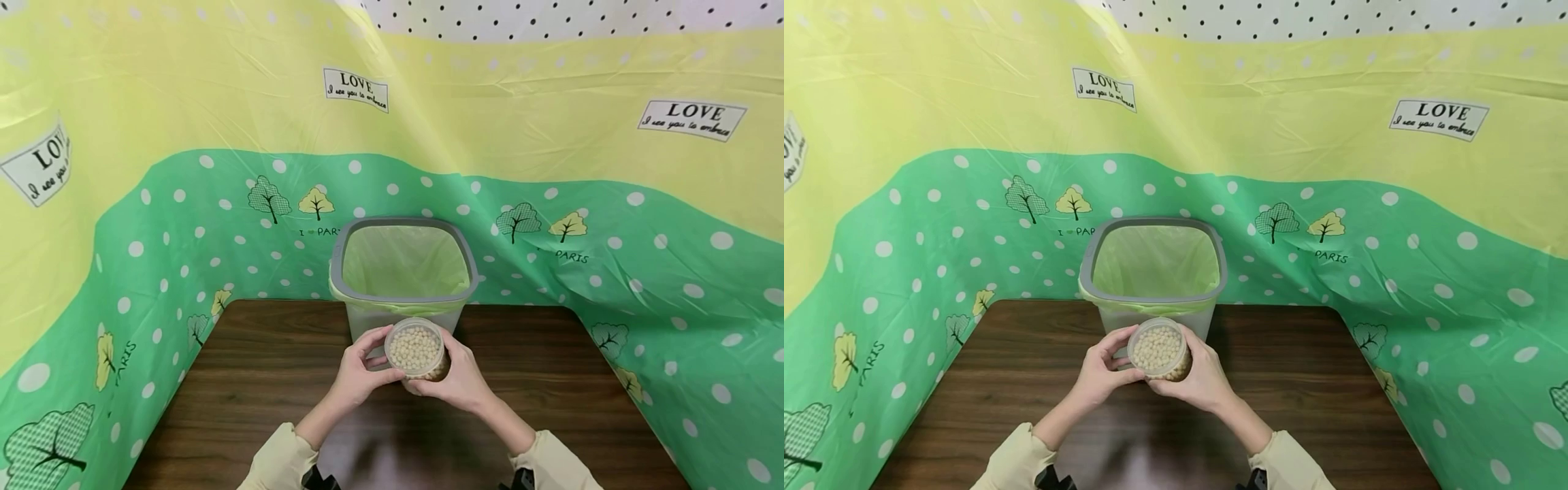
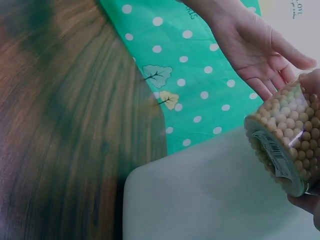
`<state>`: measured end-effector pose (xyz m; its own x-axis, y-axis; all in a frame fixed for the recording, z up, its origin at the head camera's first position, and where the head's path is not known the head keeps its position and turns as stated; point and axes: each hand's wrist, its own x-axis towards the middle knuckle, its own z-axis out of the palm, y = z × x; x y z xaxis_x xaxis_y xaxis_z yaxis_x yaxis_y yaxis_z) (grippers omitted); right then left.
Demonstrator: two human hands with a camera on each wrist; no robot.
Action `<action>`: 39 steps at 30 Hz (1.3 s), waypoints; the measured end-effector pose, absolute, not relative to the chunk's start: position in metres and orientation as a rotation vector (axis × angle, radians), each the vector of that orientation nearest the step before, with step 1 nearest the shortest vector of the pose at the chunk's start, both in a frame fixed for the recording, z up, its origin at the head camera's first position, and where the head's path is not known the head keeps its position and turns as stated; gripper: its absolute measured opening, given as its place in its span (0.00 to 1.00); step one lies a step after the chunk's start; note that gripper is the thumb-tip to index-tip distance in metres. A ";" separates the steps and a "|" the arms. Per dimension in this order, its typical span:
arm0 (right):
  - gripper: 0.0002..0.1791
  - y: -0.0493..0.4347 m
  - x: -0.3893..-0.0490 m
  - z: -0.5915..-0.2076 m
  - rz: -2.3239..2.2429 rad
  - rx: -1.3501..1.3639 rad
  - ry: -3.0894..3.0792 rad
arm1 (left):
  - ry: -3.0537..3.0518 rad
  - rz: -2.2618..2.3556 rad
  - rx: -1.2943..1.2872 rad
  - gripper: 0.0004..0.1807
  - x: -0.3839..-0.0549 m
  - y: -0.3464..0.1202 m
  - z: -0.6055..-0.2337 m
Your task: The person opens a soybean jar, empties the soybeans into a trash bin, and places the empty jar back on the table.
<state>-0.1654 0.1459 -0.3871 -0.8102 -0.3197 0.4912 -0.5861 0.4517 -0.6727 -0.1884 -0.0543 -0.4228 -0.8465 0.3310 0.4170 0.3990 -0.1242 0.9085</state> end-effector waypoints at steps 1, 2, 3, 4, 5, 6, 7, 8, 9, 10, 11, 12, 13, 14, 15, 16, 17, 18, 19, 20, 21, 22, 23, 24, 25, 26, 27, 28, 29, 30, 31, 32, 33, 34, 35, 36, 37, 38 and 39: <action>0.44 0.148 -0.167 -0.390 1.313 0.788 -2.411 | -2.033 -2.170 -0.868 0.33 -0.189 -0.055 -0.422; 0.44 0.151 -0.170 -0.394 1.350 0.806 -2.413 | -2.020 -2.186 -0.892 0.32 -0.189 -0.057 -0.421; 0.44 0.154 -0.172 -0.397 1.390 0.844 -2.416 | -2.005 -2.204 -0.928 0.31 -0.190 -0.059 -0.420; 0.44 0.157 -0.175 -0.401 1.431 0.889 -2.419 | -1.997 -2.223 -0.972 0.31 -0.191 -0.060 -0.418; 0.44 0.160 -0.178 -0.404 1.480 0.939 -2.419 | -1.990 -2.245 -1.020 0.31 -0.193 -0.062 -0.417; 0.45 0.163 -0.181 -0.407 1.520 0.987 -2.422 | -1.991 -2.262 -1.071 0.31 -0.195 -0.064 -0.417; 0.44 0.166 -0.182 -0.409 1.555 1.032 -2.424 | -2.005 -2.265 -1.122 0.33 -0.196 -0.065 -0.416; 0.44 0.167 -0.184 -0.410 1.571 1.073 -2.424 | -2.025 -2.260 -1.166 0.35 -0.197 -0.066 -0.416; 0.44 0.168 -0.185 -0.410 1.581 1.107 -2.422 | -2.045 -2.256 -1.202 0.37 -0.197 -0.067 -0.416; 0.44 0.168 -0.185 -0.411 1.585 1.120 -2.419 | -2.058 -2.247 -1.228 0.38 -0.198 -0.067 -0.416; 0.44 0.168 -0.185 -0.411 1.572 1.115 -2.417 | -2.065 -2.236 -1.234 0.39 -0.197 -0.066 -0.416; 0.44 0.167 -0.185 -0.412 1.546 1.098 -2.416 | -2.064 -2.226 -1.225 0.40 -0.197 -0.066 -0.417; 0.44 0.165 -0.184 -0.412 1.519 1.070 -2.413 | -2.057 -2.218 -1.200 0.39 -0.196 -0.064 -0.418; 0.45 0.164 -0.183 -0.412 1.480 1.034 -2.410 | -2.043 -2.217 -1.160 0.39 -0.195 -0.063 -0.419; 0.45 0.162 -0.182 -0.412 1.438 0.991 -2.405 | -2.027 -2.210 -1.117 0.39 -0.193 -0.061 -0.419; 0.46 0.160 -0.182 -0.412 1.389 0.943 -2.398 | -2.010 -2.200 -1.067 0.38 -0.191 -0.059 -0.420; 0.47 0.158 -0.181 -0.413 1.342 0.894 -2.390 | -1.999 -2.194 -1.007 0.37 -0.189 -0.056 -0.420; 0.48 0.156 -0.181 -0.413 1.311 0.846 -2.384 | -1.987 -2.198 -0.948 0.36 -0.187 -0.053 -0.420; 0.48 0.155 -0.181 -0.413 1.287 0.801 -2.378 | -1.982 -2.206 -0.898 0.36 -0.185 -0.051 -0.419; 0.48 0.154 -0.181 -0.414 1.269 0.769 -2.374 | -1.984 -2.215 -0.860 0.36 -0.184 -0.049 -0.418; 0.48 0.154 -0.181 -0.414 1.264 0.751 -2.373 | -1.988 -2.223 -0.838 0.36 -0.183 -0.049 -0.417; 0.48 0.155 -0.181 -0.413 1.279 0.745 -2.379 | -1.987 -2.236 -0.828 0.35 -0.183 -0.049 -0.416; 0.47 0.157 -0.181 -0.413 1.302 0.759 -2.386 | -1.983 -2.261 -0.832 0.34 -0.183 -0.050 -0.415; 0.46 0.159 -0.181 -0.412 1.334 0.783 -2.396 | -1.975 -2.286 -0.856 0.33 -0.184 -0.052 -0.414; 0.46 0.161 -0.181 -0.410 1.372 0.821 -2.406 | -1.970 -2.298 -0.895 0.32 -0.186 -0.054 -0.413; 0.45 0.164 -0.182 -0.409 1.418 0.871 -2.418 | -1.964 -2.302 -0.940 0.31 -0.188 -0.057 -0.413; 0.45 0.166 -0.182 -0.408 1.462 0.920 -2.429 | -1.962 -2.302 -0.989 0.31 -0.190 -0.060 -0.412; 0.44 0.168 -0.182 -0.406 1.496 0.968 -2.439 | -1.963 -2.303 -1.042 0.32 -0.192 -0.062 -0.412; 0.44 0.168 -0.182 -0.405 1.528 1.013 -2.444 | -1.978 -2.301 -1.091 0.33 -0.194 -0.063 -0.411; 0.44 0.168 -0.181 -0.403 1.556 1.046 -2.446 | -1.999 -2.286 -1.138 0.35 -0.195 -0.064 -0.411; 0.44 0.168 -0.180 -0.400 1.570 1.073 -2.447 | -2.022 -2.267 -1.174 0.37 -0.196 -0.065 -0.411; 0.44 0.166 -0.178 -0.397 1.574 1.090 -2.446 | -2.044 -2.254 -1.197 0.39 -0.196 -0.065 -0.411; 0.43 0.165 -0.175 -0.393 1.567 1.086 -2.446 | -2.062 -2.243 -1.205 0.40 -0.196 -0.065 -0.412; 0.43 0.162 -0.172 -0.390 1.553 1.071 -2.444 | -2.069 -2.233 -1.201 0.41 -0.195 -0.065 -0.413; 0.43 0.160 -0.170 -0.387 1.537 1.047 -2.440 | -2.071 -2.223 -1.172 0.41 -0.195 -0.064 -0.414; 0.43 0.157 -0.167 -0.384 1.501 1.012 -2.437 | -2.065 -2.210 -1.133 0.40 -0.193 -0.063 -0.414; 0.43 0.155 -0.165 -0.381 1.455 0.975 -2.431 | -2.054 -2.195 -1.089 0.39 -0.192 -0.061 -0.415; 0.43 0.152 -0.163 -0.380 1.415 0.932 -2.426 | -2.042 -2.179 -1.039 0.38 -0.190 -0.059 -0.416; 0.43 0.150 -0.162 -0.379 1.372 0.884 -2.423 | -2.031 -2.158 -0.986 0.38 -0.189 -0.057 -0.416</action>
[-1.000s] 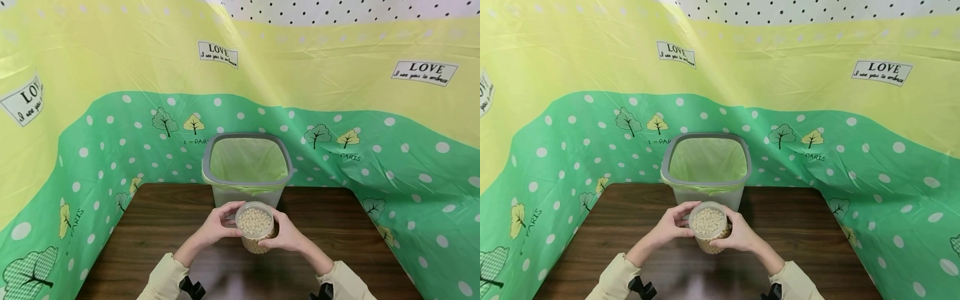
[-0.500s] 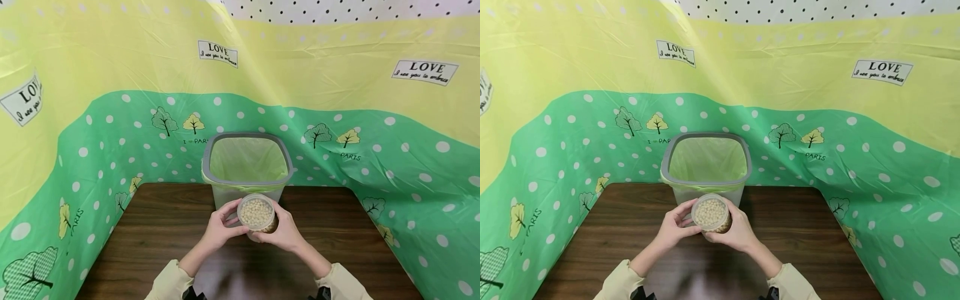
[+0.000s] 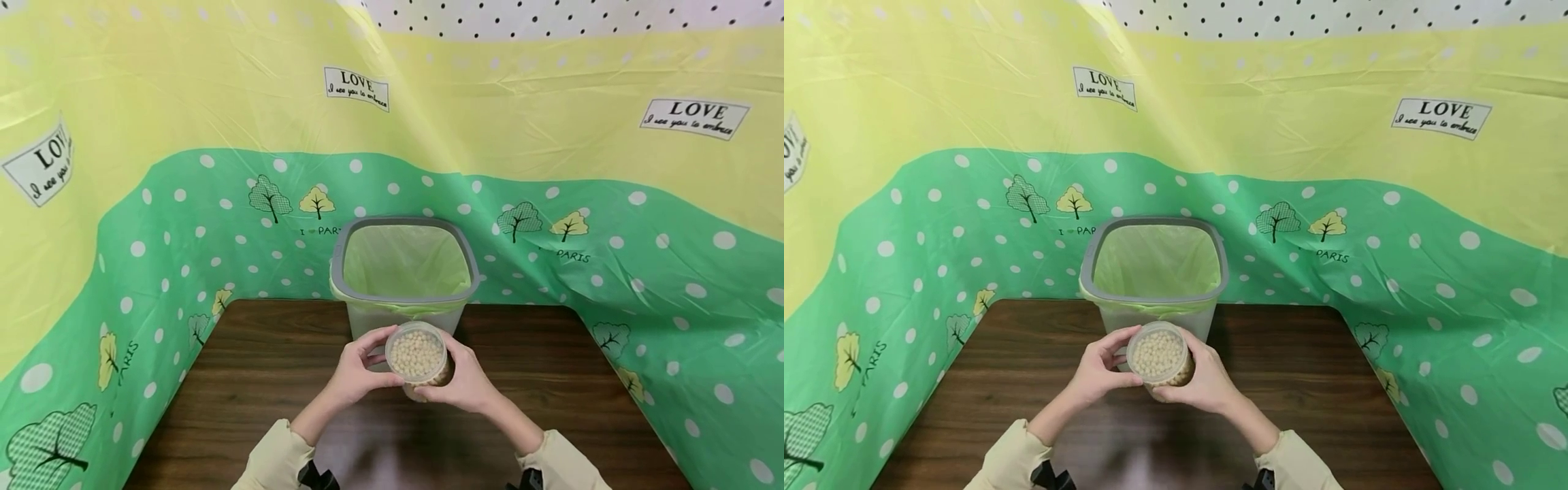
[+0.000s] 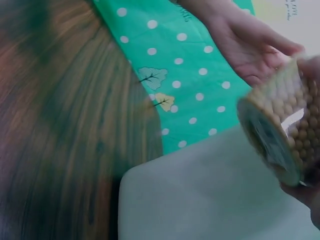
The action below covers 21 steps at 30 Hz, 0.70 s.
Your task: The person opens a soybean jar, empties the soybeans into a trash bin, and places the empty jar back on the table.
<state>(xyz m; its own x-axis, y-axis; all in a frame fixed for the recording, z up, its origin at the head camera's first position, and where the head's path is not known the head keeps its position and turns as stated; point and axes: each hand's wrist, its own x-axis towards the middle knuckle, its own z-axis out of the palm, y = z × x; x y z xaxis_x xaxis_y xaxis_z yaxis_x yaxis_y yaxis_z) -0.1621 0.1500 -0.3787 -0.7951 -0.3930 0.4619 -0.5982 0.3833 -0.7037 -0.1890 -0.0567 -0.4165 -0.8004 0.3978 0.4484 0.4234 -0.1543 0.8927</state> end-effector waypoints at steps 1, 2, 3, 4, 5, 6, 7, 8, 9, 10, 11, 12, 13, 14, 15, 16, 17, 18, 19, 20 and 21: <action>0.44 0.148 -0.161 -0.378 1.332 0.844 -2.418 | -2.018 -2.135 -0.943 0.37 -0.188 -0.054 -0.417; 0.44 0.146 -0.161 -0.378 1.303 0.808 -2.414 | -2.012 -2.115 -0.904 0.37 -0.186 -0.052 -0.418; 0.44 0.145 -0.161 -0.377 1.281 0.778 -2.411 | -2.010 -2.099 -0.874 0.37 -0.185 -0.051 -0.418; 0.44 0.145 -0.161 -0.377 1.280 0.764 -2.409 | -2.005 -2.087 -0.865 0.37 -0.185 -0.050 -0.418; 0.44 0.145 -0.162 -0.377 1.291 0.756 -2.412 | -2.004 -2.084 -0.866 0.37 -0.185 -0.049 -0.419; 0.44 0.146 -0.163 -0.378 1.300 0.756 -2.413 | -2.006 -2.091 -0.877 0.37 -0.185 -0.050 -0.419; 0.44 0.148 -0.164 -0.379 1.314 0.775 -2.410 | -2.005 -2.104 -0.899 0.36 -0.187 -0.051 -0.419; 0.43 0.150 -0.166 -0.381 1.336 0.798 -2.409 | -1.997 -2.136 -0.923 0.34 -0.188 -0.053 -0.419; 0.43 0.153 -0.169 -0.384 1.361 0.827 -2.413 | -1.987 -2.173 -0.955 0.33 -0.191 -0.056 -0.418; 0.43 0.156 -0.172 -0.388 1.381 0.864 -2.422 | -1.980 -2.213 -0.996 0.32 -0.193 -0.058 -0.418; 0.43 0.159 -0.175 -0.392 1.402 0.901 -2.432 | -1.980 -2.245 -1.036 0.32 -0.195 -0.060 -0.417; 0.43 0.162 -0.178 -0.396 1.415 0.948 -2.441 | -1.987 -2.273 -1.075 0.33 -0.198 -0.062 -0.416; 0.44 0.164 -0.181 -0.399 1.435 0.998 -2.451 | -1.999 -2.290 -1.118 0.35 -0.200 -0.064 -0.416; 0.44 0.166 -0.183 -0.403 1.457 1.038 -2.462 | -2.017 -2.297 -1.163 0.37 -0.201 -0.065 -0.415; 0.44 0.168 -0.185 -0.406 1.472 1.068 -2.472 | -2.042 -2.288 -1.200 0.40 -0.201 -0.065 -0.414; 0.45 0.168 -0.186 -0.407 1.478 1.092 -2.471 | -2.065 -2.272 -1.224 0.42 -0.201 -0.065 -0.414; 0.45 0.168 -0.187 -0.409 1.479 1.099 -2.466 | -2.079 -2.248 -1.233 0.43 -0.201 -0.065 -0.413; 0.45 0.168 -0.187 -0.409 1.466 1.095 -2.455 | -2.089 -2.231 -1.219 0.44 -0.200 -0.064 -0.413; 0.45 0.167 -0.186 -0.410 1.441 1.076 -2.443 | -2.089 -2.208 -1.193 0.44 -0.198 -0.063 -0.413; 0.45 0.166 -0.186 -0.410 1.410 1.050 -2.428 | -2.086 -2.184 -1.155 0.43 -0.197 -0.061 -0.413; 0.46 0.165 -0.186 -0.410 1.374 1.019 -2.415 | -2.079 -2.159 -1.112 0.42 -0.195 -0.060 -0.413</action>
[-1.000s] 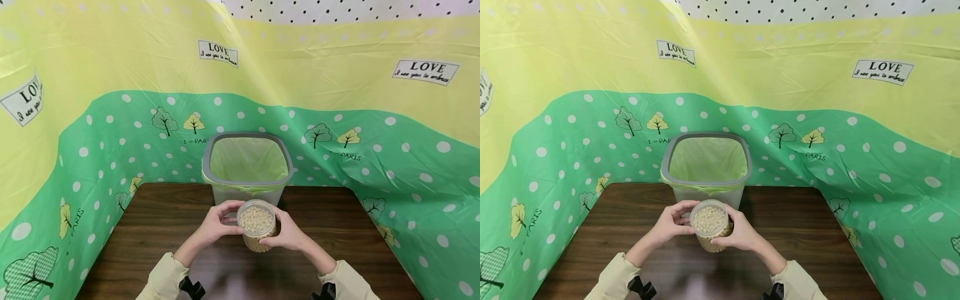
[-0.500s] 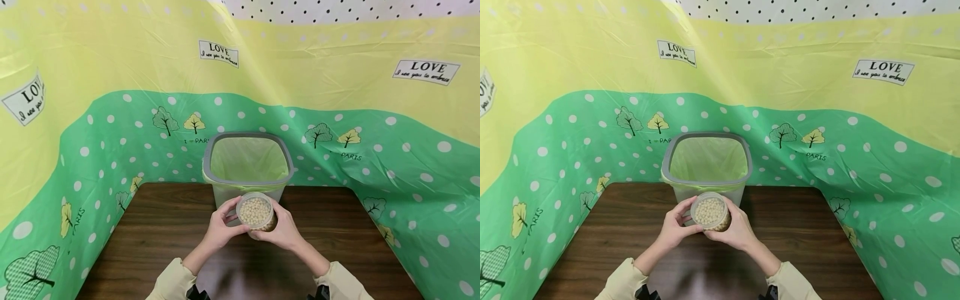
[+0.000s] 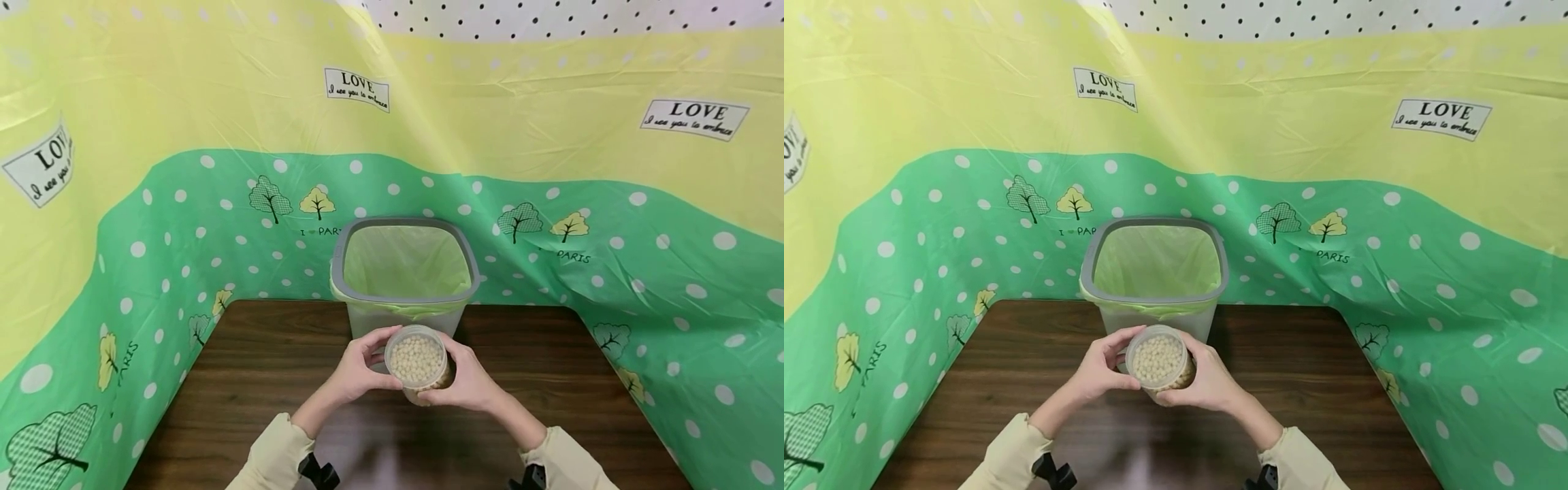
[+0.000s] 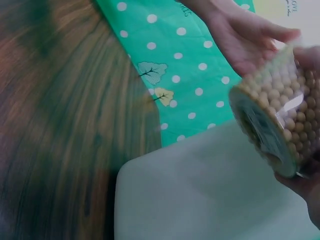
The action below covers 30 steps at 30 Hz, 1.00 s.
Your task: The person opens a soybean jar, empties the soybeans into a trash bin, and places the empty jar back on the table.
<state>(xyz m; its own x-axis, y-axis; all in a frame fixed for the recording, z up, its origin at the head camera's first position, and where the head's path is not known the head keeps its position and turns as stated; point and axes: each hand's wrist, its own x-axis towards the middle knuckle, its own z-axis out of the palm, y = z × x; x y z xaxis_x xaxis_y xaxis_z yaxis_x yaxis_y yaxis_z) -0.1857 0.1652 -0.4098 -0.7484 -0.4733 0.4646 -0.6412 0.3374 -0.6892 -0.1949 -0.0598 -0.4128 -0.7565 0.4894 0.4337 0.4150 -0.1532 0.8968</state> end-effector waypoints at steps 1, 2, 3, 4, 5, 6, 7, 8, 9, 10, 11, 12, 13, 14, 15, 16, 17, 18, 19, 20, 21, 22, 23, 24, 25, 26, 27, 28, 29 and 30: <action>0.46 0.164 -0.185 -0.410 1.339 0.988 -2.404 | 2.047 2.102 1.062 0.41 -0.193 -0.058 -0.413; 0.47 0.163 -0.185 -0.409 1.310 0.961 -2.397 | 2.084 2.112 1.054 0.40 -0.192 -0.057 -0.412; 0.47 0.162 -0.185 -0.409 1.293 0.940 -2.392 | 2.110 2.117 1.048 0.40 -0.191 -0.056 -0.412; 0.47 0.162 -0.185 -0.408 1.285 0.928 -2.391 | 2.123 2.115 1.055 0.40 -0.190 -0.056 -0.411; 0.47 0.162 -0.184 -0.407 1.292 0.926 -2.392 | 2.118 2.114 1.067 0.39 -0.190 -0.057 -0.410; 0.46 0.163 -0.184 -0.406 1.309 0.927 -2.400 | 2.111 2.110 1.088 0.38 -0.190 -0.058 -0.409; 0.46 0.164 -0.183 -0.405 1.343 0.943 -2.408 | 2.096 2.103 1.105 0.37 -0.191 -0.060 -0.407; 0.46 0.165 -0.182 -0.404 1.379 0.972 -2.415 | 2.083 2.088 1.126 0.36 -0.192 -0.061 -0.405; 0.45 0.167 -0.181 -0.403 1.418 1.004 -2.422 | 2.068 2.064 1.146 0.36 -0.193 -0.063 -0.402; 0.45 0.168 -0.181 -0.401 1.448 1.044 -2.424 | 2.064 2.028 1.175 0.36 -0.194 -0.065 -0.400; 0.45 0.169 -0.180 -0.401 1.480 1.082 -2.425 | 2.063 1.991 1.199 0.36 -0.195 -0.066 -0.397; 0.45 0.170 -0.180 -0.400 1.507 1.113 -2.423 | 2.072 1.949 1.211 0.37 -0.196 -0.066 -0.395; 0.45 0.170 -0.179 -0.399 1.525 1.139 -2.419 | 2.078 1.909 1.217 0.39 -0.196 -0.066 -0.392; 0.45 0.170 -0.179 -0.399 1.524 1.151 -2.416 | 2.086 1.875 1.219 0.40 -0.196 -0.066 -0.391; 0.45 0.170 -0.179 -0.399 1.518 1.146 -2.412 | 2.095 1.856 1.216 0.41 -0.196 -0.065 -0.390; 0.45 0.170 -0.179 -0.399 1.504 1.129 -2.412 | 2.104 1.851 1.208 0.42 -0.196 -0.064 -0.389; 0.45 0.169 -0.179 -0.399 1.487 1.101 -2.412 | 2.110 1.864 1.190 0.42 -0.196 -0.064 -0.388; 0.46 0.168 -0.179 -0.400 1.459 1.072 -2.410 | 2.118 1.884 1.167 0.41 -0.195 -0.063 -0.388; 0.46 0.168 -0.179 -0.401 1.430 1.038 -2.411 | 2.128 1.906 1.151 0.41 -0.194 -0.062 -0.387; 0.46 0.167 -0.179 -0.402 1.406 1.007 -2.407 | 2.138 1.931 1.138 0.40 -0.191 -0.060 -0.385; 0.46 0.166 -0.179 -0.402 1.380 0.980 -2.401 | 2.148 1.955 1.126 0.40 -0.189 -0.059 -0.382; 0.47 0.164 -0.177 -0.399 1.355 0.957 -2.399 | 2.158 1.977 1.117 0.40 -0.186 -0.058 -0.379; 0.47 0.162 -0.174 -0.395 1.337 0.941 -2.395 | 2.169 1.998 1.102 0.39 -0.184 -0.057 -0.376; 0.46 0.160 -0.172 -0.391 1.325 0.925 -2.395 | 2.183 2.017 1.087 0.39 -0.181 -0.056 -0.373; 0.46 0.158 -0.170 -0.387 1.318 0.908 -2.398 | 2.199 2.033 1.076 0.38 -0.179 -0.056 -0.371; 0.46 0.156 -0.167 -0.383 1.312 0.899 -2.399 | 2.211 2.049 1.066 0.38 -0.178 -0.055 -0.370; 0.46 0.155 -0.164 -0.379 1.302 0.890 -2.400 | 2.220 2.061 1.058 0.38 -0.178 -0.056 -0.370; 0.45 0.153 -0.162 -0.375 1.294 0.882 -2.403 | 2.228 2.074 1.054 0.38 -0.178 -0.056 -0.369; 0.45 0.153 -0.162 -0.375 1.287 0.873 -2.400 | 2.235 2.085 1.048 0.38 -0.178 -0.057 -0.369; 0.45 0.153 -0.162 -0.376 1.278 0.862 -2.401 | 2.245 2.093 1.049 0.38 -0.178 -0.058 -0.369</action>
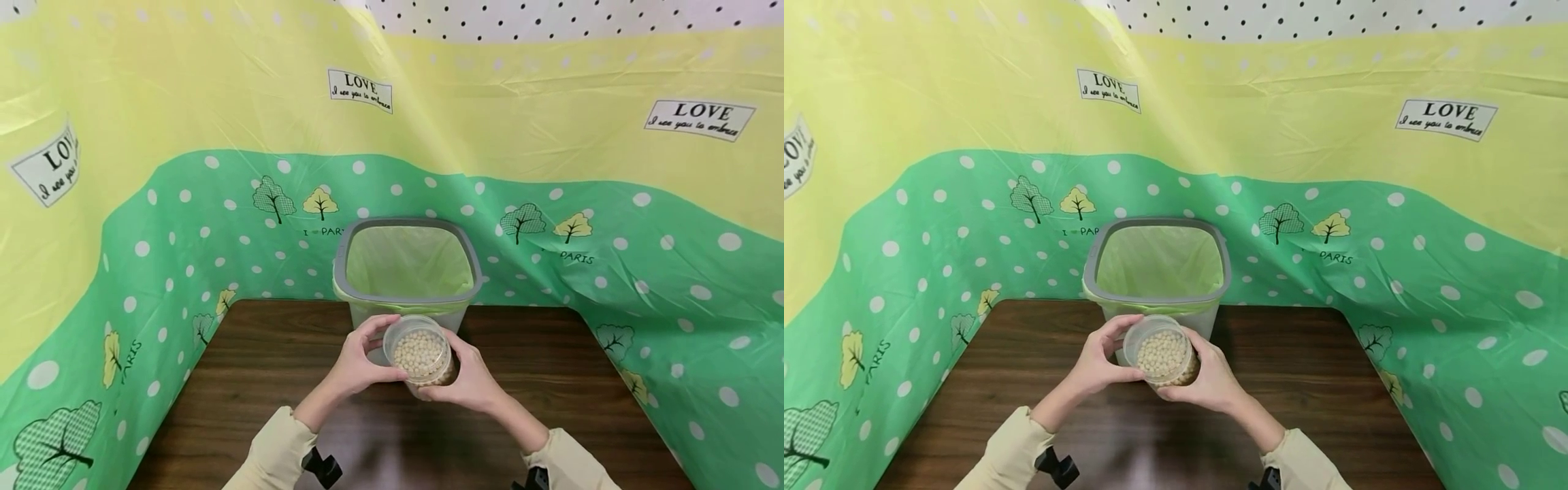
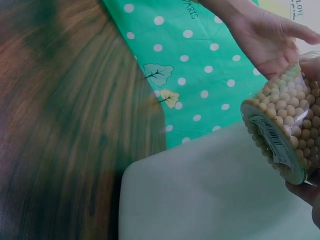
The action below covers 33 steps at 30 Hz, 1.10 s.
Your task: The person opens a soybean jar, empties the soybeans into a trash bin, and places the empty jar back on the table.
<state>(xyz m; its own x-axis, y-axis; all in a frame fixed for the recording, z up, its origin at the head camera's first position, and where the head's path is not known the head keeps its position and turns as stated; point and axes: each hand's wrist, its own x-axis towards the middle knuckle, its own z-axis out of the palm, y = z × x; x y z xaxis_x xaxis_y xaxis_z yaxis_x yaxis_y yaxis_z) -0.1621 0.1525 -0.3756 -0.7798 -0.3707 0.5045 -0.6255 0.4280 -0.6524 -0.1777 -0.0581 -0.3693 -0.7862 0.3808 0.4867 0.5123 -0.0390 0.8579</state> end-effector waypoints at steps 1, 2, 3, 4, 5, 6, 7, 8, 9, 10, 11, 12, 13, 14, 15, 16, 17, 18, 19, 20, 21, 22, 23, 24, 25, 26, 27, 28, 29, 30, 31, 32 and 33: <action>0.45 0.153 -0.162 -0.376 1.268 0.855 -2.400 | -2.095 -1.955 -0.981 0.39 -0.178 -0.060 -0.369; 0.45 0.153 -0.163 -0.377 1.256 0.852 -2.397 | -2.088 -1.944 -0.979 0.39 -0.178 -0.062 -0.369; 0.46 0.154 -0.163 -0.378 1.252 0.849 -2.398 | -2.082 -1.932 -0.976 0.39 -0.178 -0.064 -0.368; 0.46 0.155 -0.164 -0.378 1.246 0.848 -2.400 | -2.077 -1.920 -0.970 0.39 -0.178 -0.066 -0.369; 0.46 0.156 -0.166 -0.382 1.250 0.841 -2.403 | -2.074 -1.906 -0.964 0.39 -0.178 -0.069 -0.369; 0.46 0.159 -0.169 -0.386 1.254 0.841 -2.404 | -2.071 -1.894 -0.958 0.39 -0.179 -0.072 -0.369; 0.47 0.161 -0.172 -0.390 1.259 0.842 -2.405 | -2.071 -1.884 -0.949 0.39 -0.179 -0.075 -0.370; 0.47 0.163 -0.174 -0.394 1.263 0.844 -2.407 | -2.072 -1.870 -0.939 0.39 -0.179 -0.078 -0.371; 0.48 0.165 -0.177 -0.398 1.263 0.843 -2.410 | -2.071 -1.862 -0.929 0.39 -0.180 -0.082 -0.372; 0.48 0.168 -0.179 -0.402 1.257 0.844 -2.411 | -2.069 -1.855 -0.919 0.39 -0.180 -0.085 -0.374; 0.49 0.170 -0.181 -0.406 1.258 0.838 -2.414 | -2.069 -1.847 -0.908 0.39 -0.181 -0.089 -0.376; 0.49 0.172 -0.182 -0.408 1.256 0.839 -2.414 | -2.070 -1.837 -0.894 0.39 -0.181 -0.093 -0.378; 0.49 0.173 -0.183 -0.409 1.250 0.838 -2.416 | -2.071 -1.824 -0.881 0.39 -0.181 -0.097 -0.380; 0.49 0.175 -0.183 -0.410 1.242 0.835 -2.416 | -2.072 -1.807 -0.867 0.39 -0.181 -0.101 -0.383; 0.48 0.176 -0.182 -0.411 1.234 0.831 -2.415 | -2.074 -1.792 -0.852 0.39 -0.181 -0.105 -0.385; 0.48 0.178 -0.182 -0.411 1.231 0.825 -2.413 | -2.080 -1.777 -0.836 0.39 -0.181 -0.110 -0.388; 0.48 0.180 -0.182 -0.412 1.233 0.817 -2.414 | -2.088 -1.758 -0.817 0.39 -0.181 -0.114 -0.392; 0.48 0.181 -0.182 -0.413 1.229 0.807 -2.414 | -2.099 -1.739 -0.798 0.39 -0.181 -0.118 -0.395; 0.48 0.183 -0.182 -0.414 1.222 0.797 -2.417 | -2.111 -1.722 -0.779 0.39 -0.181 -0.123 -0.399; 0.48 0.184 -0.182 -0.415 1.213 0.791 -2.419 | -2.128 -1.703 -0.757 0.39 -0.180 -0.127 -0.402; 0.48 0.186 -0.182 -0.415 1.211 0.782 -2.422 | -2.147 -1.683 -0.732 0.39 -0.180 -0.131 -0.406; 0.48 0.188 -0.182 -0.416 1.207 0.774 -2.425 | -2.171 -1.663 -0.705 0.39 -0.179 -0.135 -0.409; 0.48 0.189 -0.182 -0.417 1.207 0.769 -2.426 | -2.197 -1.642 -0.676 0.39 -0.178 -0.139 -0.413; 0.48 0.190 -0.182 -0.418 1.203 0.767 -2.423 | -2.223 -1.622 -0.648 0.39 -0.178 -0.143 -0.417; 0.48 0.192 -0.182 -0.419 1.205 0.768 -2.423 | -2.247 -1.605 -0.619 0.39 -0.178 -0.146 -0.421; 0.48 0.193 -0.182 -0.420 1.207 0.772 -2.421 | -2.269 -1.585 -0.590 0.39 -0.179 -0.150 -0.426; 0.48 0.194 -0.182 -0.421 1.216 0.773 -2.420 | -2.291 -1.569 -0.560 0.39 -0.180 -0.153 -0.431; 0.48 0.195 -0.182 -0.422 1.219 0.777 -2.416 | -2.312 -1.556 -0.532 0.39 -0.183 -0.157 -0.439; 0.48 0.196 -0.182 -0.422 1.222 0.782 -2.414 | -2.330 -1.530 -0.507 0.39 -0.186 -0.161 -0.447; 0.48 0.196 -0.181 -0.423 1.226 0.786 -2.415 | -2.352 -1.505 -0.481 0.39 -0.189 -0.165 -0.456; 0.48 0.197 -0.181 -0.423 1.232 0.788 -2.417 | -2.373 -1.485 -0.451 0.39 -0.193 -0.169 -0.464; 0.48 0.197 -0.181 -0.424 1.231 0.787 -2.420 | -2.395 -1.462 -0.422 0.39 -0.196 -0.173 -0.473; 0.48 0.198 -0.181 -0.424 1.230 0.786 -2.422 | -2.417 -1.447 -0.390 0.40 -0.199 -0.176 -0.481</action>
<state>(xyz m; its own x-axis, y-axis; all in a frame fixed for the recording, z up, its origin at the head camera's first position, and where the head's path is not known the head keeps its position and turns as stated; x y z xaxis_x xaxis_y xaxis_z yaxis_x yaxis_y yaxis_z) -0.1807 0.1977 -0.4244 -0.8003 -0.3305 0.5003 -0.5989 0.4803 -0.6408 -0.1989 -0.1761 -0.4814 -0.9191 0.0785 0.3862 0.3775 0.4568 0.8055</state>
